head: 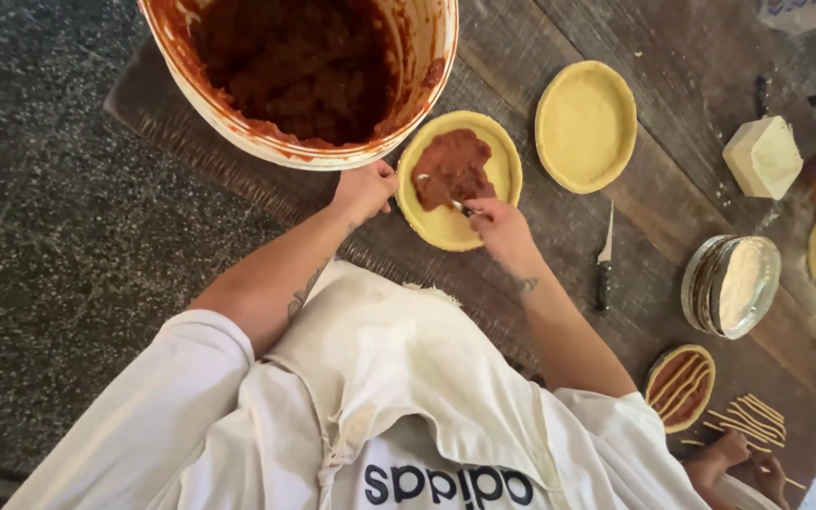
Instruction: Filling multiple small pie crusts with a dark paste filling using a spoon from a large bucket on a wooden work table in a bakery.
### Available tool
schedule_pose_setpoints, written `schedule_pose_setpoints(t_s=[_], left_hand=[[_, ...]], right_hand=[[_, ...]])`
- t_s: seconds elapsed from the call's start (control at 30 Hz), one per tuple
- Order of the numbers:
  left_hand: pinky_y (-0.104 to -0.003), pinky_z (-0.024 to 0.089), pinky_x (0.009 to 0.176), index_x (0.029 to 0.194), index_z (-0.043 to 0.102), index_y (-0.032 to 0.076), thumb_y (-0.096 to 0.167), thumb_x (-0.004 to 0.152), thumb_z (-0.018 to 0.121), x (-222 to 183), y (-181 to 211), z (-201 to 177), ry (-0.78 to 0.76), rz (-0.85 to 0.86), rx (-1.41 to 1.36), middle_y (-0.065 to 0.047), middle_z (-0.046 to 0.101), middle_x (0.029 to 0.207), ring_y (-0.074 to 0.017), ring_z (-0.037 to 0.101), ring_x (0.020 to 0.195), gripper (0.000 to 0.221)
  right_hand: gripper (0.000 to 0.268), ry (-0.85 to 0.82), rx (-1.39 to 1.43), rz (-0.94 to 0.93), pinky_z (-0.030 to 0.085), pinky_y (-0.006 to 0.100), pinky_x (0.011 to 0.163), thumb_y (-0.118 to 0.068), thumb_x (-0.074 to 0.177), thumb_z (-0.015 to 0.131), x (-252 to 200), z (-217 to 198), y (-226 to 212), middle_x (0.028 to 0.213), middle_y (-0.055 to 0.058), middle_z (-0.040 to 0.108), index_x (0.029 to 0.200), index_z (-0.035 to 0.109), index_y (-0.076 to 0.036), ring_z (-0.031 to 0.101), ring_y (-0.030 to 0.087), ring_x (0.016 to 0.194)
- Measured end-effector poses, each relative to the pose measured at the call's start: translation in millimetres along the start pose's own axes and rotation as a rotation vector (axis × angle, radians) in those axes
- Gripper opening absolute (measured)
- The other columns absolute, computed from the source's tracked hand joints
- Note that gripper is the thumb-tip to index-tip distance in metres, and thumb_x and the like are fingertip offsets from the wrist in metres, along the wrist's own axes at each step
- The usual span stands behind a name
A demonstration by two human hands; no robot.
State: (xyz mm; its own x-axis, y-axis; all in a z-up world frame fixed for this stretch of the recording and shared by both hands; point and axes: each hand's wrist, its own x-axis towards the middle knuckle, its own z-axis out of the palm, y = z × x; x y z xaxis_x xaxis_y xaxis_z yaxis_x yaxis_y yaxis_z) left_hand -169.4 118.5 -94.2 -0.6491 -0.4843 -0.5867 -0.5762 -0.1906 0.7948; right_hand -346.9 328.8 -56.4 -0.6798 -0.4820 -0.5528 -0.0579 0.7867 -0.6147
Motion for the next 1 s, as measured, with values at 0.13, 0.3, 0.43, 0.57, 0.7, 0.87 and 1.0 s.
schedule_pose_setpoints(t_s=[0.13,0.3,0.43,0.57,0.7,0.87,1.0], left_hand=[[-0.021,0.054,0.059,0.087,0.075,0.014,0.032,0.081,0.065,3,-7,5,0.026,-0.007,-0.014,0.0,0.065,0.051,-0.0134,0.069,0.046,0.022],[-0.021,0.054,0.057,0.088,0.076,0.016,0.034,0.082,0.065,8,-11,7,0.028,-0.016,0.023,0.001,0.064,0.05,-0.0148,0.069,0.046,0.022],[-0.021,0.055,0.055,0.091,0.076,0.015,0.033,0.082,0.064,12,-16,8,0.01,-0.026,0.012,-0.001,0.066,0.051,-0.0138,0.069,0.046,0.023],[-0.021,0.054,0.049,0.094,0.075,0.018,0.038,0.085,0.063,15,-13,4,-0.042,-0.051,0.051,-0.002,0.065,0.049,-0.0139,0.067,0.043,0.025],[-0.023,0.054,0.049,0.08,0.076,0.018,0.031,0.081,0.065,-1,-38,28,-0.089,-0.012,0.161,0.001,0.064,0.047,-0.0132,0.068,0.044,0.017],[-0.031,0.055,0.042,0.081,0.076,0.001,0.016,0.082,0.063,-30,-48,43,-0.269,-0.067,0.026,-0.017,0.073,0.065,-0.0228,0.07,0.046,0.02],[-0.029,0.058,0.045,0.1,0.076,-0.002,0.016,0.091,0.058,-11,-3,17,-0.176,-0.006,0.003,-0.018,0.077,0.08,-0.0206,0.074,0.053,0.028]], right_hand=[[0.036,0.076,-0.538,-0.506,0.058,0.047,0.089,-0.015,0.09,0.066,36,-20,3,0.099,0.005,0.077,0.121,0.076,-0.03,0.072,0.032,0.099],[0.03,0.266,-0.33,-0.339,0.055,0.044,0.092,-0.021,0.093,0.061,34,-23,-4,0.104,0.003,0.077,0.119,0.076,-0.026,0.071,0.031,0.101],[0.032,0.128,-0.137,-0.157,0.056,0.036,0.074,-0.018,0.094,0.059,7,11,-8,0.094,0.011,0.074,0.122,0.075,-0.014,0.069,0.027,0.082],[0.033,-0.015,-0.295,-0.218,0.059,0.043,0.081,-0.012,0.09,0.068,-43,-8,-37,0.097,0.013,0.076,0.12,0.077,-0.021,0.076,0.03,0.087],[0.031,0.146,-0.329,-0.207,0.054,0.047,0.094,-0.009,0.097,0.063,-66,-46,14,0.113,0.016,0.073,0.127,0.072,-0.012,0.072,0.035,0.103],[0.034,0.357,0.117,0.112,0.051,0.034,0.056,-0.014,0.104,0.053,-88,-44,56,0.085,0.011,0.063,0.137,0.063,-0.007,0.061,0.019,0.068],[0.031,0.409,0.522,0.235,0.051,0.019,0.052,-0.011,0.106,0.051,-82,-5,51,0.086,0.007,0.064,0.134,0.064,-0.008,0.063,0.01,0.069]])
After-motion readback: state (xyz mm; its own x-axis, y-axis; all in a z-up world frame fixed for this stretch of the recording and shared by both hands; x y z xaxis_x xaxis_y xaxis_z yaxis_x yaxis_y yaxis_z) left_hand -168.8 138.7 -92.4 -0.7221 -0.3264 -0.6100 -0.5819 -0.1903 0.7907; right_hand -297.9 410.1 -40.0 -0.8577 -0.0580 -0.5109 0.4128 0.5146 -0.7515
